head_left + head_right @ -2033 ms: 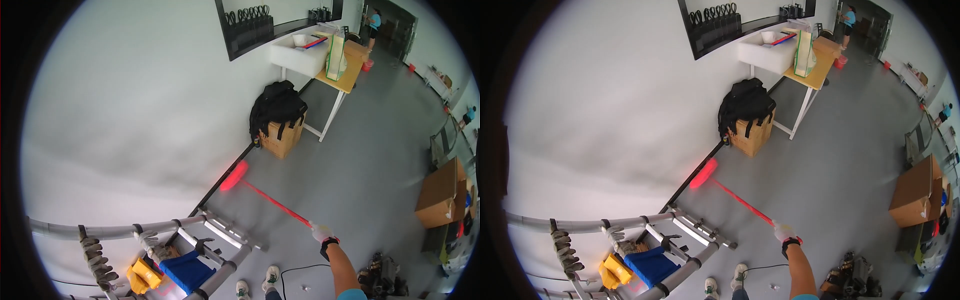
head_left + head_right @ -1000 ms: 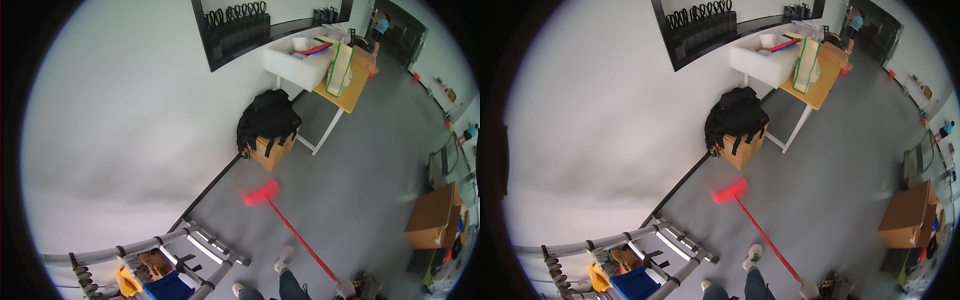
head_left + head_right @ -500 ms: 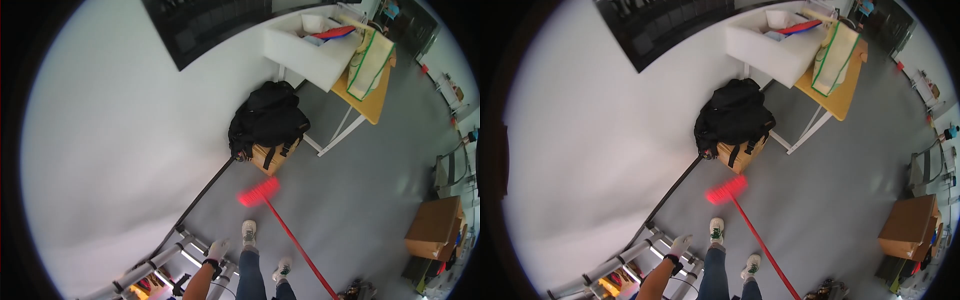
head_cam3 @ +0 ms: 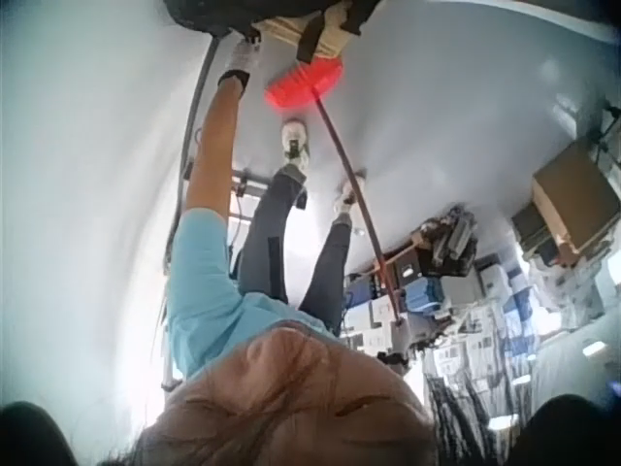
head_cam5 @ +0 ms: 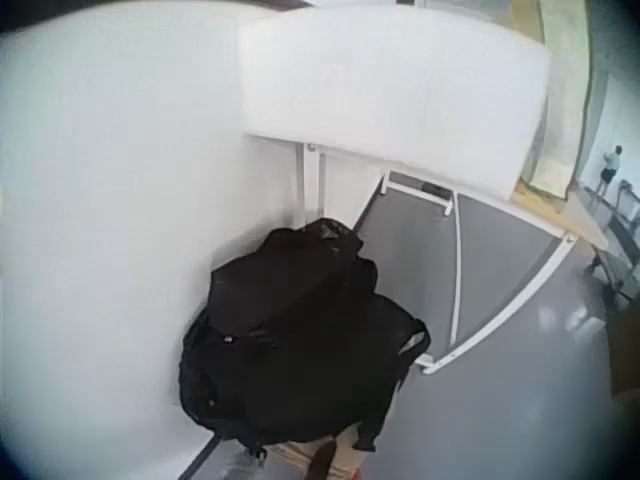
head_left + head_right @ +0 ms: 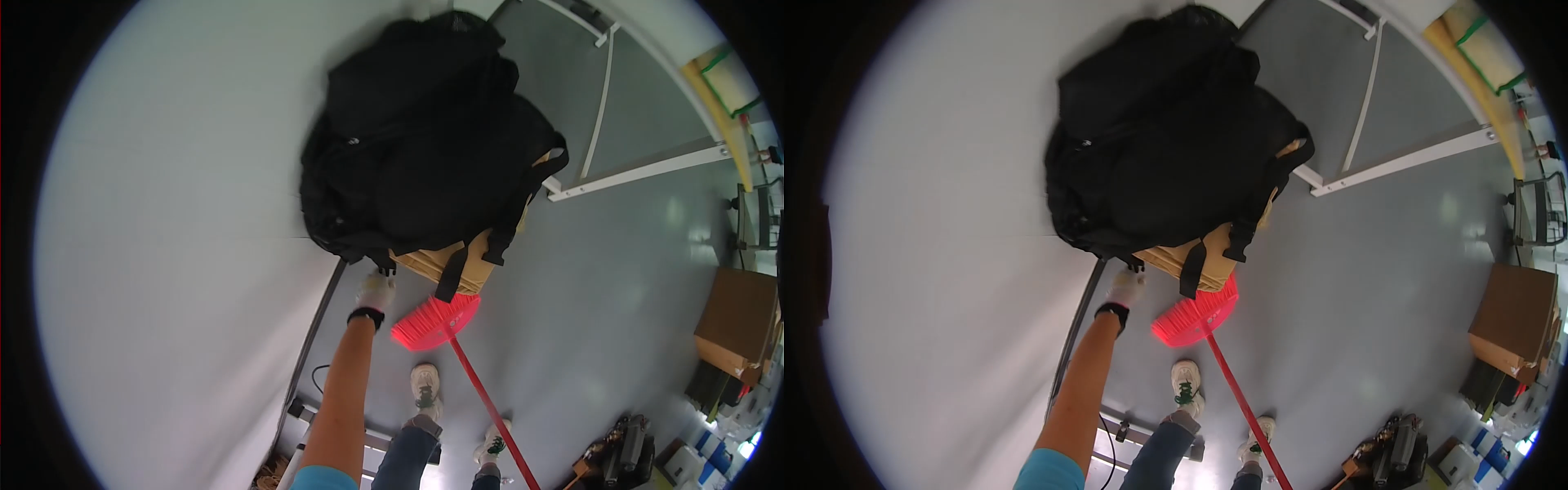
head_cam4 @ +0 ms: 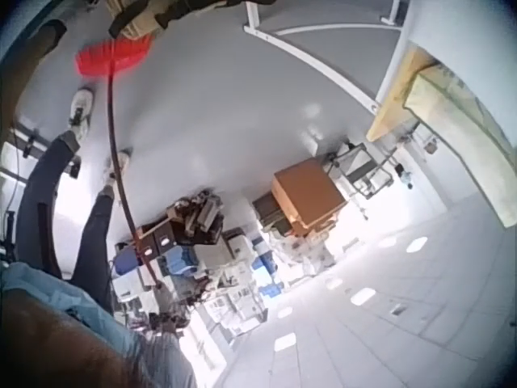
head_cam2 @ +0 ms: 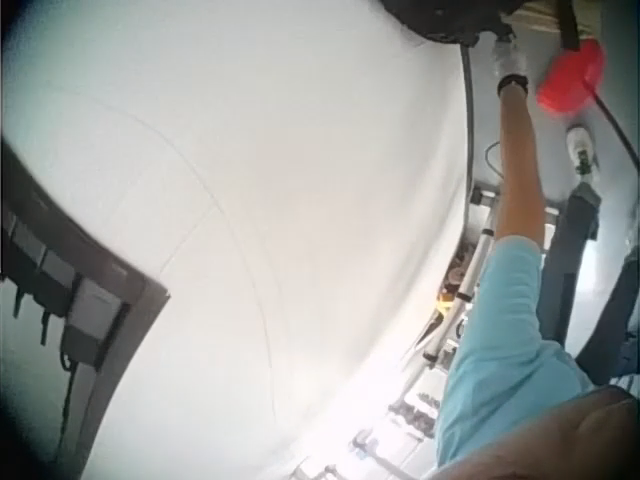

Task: The person sweeps the floor with a broom and dustpan and picks up a glove and places it on a ladder. The person also moves a keyboard and other items into a cardboard box and adjusts a large white board in a corner.

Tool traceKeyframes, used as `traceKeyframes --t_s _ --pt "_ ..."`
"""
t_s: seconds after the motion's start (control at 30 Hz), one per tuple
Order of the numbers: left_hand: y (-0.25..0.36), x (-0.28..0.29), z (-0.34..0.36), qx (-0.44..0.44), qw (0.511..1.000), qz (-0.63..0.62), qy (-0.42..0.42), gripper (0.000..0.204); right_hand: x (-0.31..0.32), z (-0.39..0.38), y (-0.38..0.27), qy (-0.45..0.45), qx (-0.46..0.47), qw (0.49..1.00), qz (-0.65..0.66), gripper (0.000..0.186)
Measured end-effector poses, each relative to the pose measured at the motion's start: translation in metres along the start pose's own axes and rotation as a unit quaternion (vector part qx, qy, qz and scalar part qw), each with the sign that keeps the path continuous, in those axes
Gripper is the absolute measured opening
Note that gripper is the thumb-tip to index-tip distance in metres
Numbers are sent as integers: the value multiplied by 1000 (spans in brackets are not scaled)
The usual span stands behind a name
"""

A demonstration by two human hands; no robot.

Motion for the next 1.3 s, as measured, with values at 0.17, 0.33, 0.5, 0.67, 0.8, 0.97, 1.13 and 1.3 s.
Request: traceKeyframes --t_s 0.17,0.33,0.5,0.67,0.8,0.97,1.13,1.3 --pt "-22 10 51 -60 975 -14 213 29 -8 -14 -15 -30 -22 999 17 44" --pt "-16 17 58 -40 956 50 285 32 -16 -27 -7 -58 -40 997 14 45" --pt "9 65 48 -126 884 152 423 33 -2 0 -77 -77 -3 997 32 46" --pt "-29 72 27 41 987 -46 152 49 -5 11 -95 -9 31 996 88 45" --pt "-24 138 -1 5 968 -105 230 36 23 5 -106 31 40 999 -19 39" --pt "2 215 -29 -35 914 -252 318 25 59 23 -161 226 302 923 -71 38" --pt "-10 214 -32 21 939 -192 286 20 82 93 -246 136 302 938 -97 36" --pt "-2 244 -50 10 931 -187 314 22 147 113 -322 208 345 911 -88 32"
Point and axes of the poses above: each hand's wrist, its own z-axis towards the middle knuckle, its own x-axis out of the back of the hand, y = z × x, the point moved 9 cm from there along z, towards the middle knuckle, and after that the axes turned 9 degrees about y, right-handed, at the moved point
